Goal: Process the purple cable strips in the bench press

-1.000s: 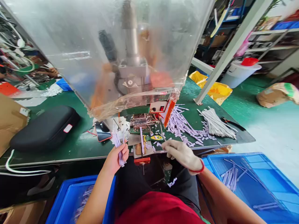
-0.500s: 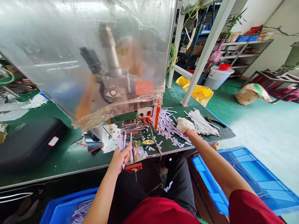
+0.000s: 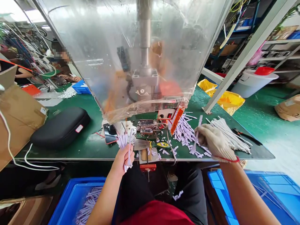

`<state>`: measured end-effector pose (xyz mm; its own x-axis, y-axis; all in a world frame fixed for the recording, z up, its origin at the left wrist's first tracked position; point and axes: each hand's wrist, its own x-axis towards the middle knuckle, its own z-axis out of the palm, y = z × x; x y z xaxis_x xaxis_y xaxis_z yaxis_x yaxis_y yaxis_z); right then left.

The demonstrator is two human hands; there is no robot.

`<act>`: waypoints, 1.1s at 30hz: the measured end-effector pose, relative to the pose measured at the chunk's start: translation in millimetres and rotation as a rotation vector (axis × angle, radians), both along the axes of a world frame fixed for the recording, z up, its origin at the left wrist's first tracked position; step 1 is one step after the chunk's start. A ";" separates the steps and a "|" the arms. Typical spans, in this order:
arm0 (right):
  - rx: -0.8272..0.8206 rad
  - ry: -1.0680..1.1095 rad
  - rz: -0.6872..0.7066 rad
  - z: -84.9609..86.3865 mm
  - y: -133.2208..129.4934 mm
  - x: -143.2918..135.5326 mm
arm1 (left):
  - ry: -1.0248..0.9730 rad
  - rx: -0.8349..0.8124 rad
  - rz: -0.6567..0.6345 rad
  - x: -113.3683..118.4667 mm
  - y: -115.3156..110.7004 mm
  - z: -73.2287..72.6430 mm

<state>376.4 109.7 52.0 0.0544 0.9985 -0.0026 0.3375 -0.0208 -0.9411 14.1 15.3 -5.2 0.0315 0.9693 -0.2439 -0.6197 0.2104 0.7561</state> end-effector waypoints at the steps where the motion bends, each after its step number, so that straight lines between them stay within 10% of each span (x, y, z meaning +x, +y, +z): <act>1: -0.070 0.111 0.104 1.2 -13.7 -18.1 | -0.074 0.015 -0.012 0.8 -1.2 0.5; 5: -0.275 0.315 0.444 -10.8 -44.2 -96.9 | -0.211 0.046 -0.010 4.2 -7.6 -0.3; 11: -0.370 0.330 0.419 -40.4 -30.1 -164.7 | -0.163 0.028 0.034 -2.0 -20.8 -9.5; 22: -0.415 0.431 0.362 -59.4 -11.9 -183.0 | -0.055 -0.035 0.063 -6.2 -31.8 -25.8; 33: -0.322 0.199 0.298 -42.0 -12.5 -175.8 | 0.250 -0.035 -0.023 -13.2 -32.5 -19.5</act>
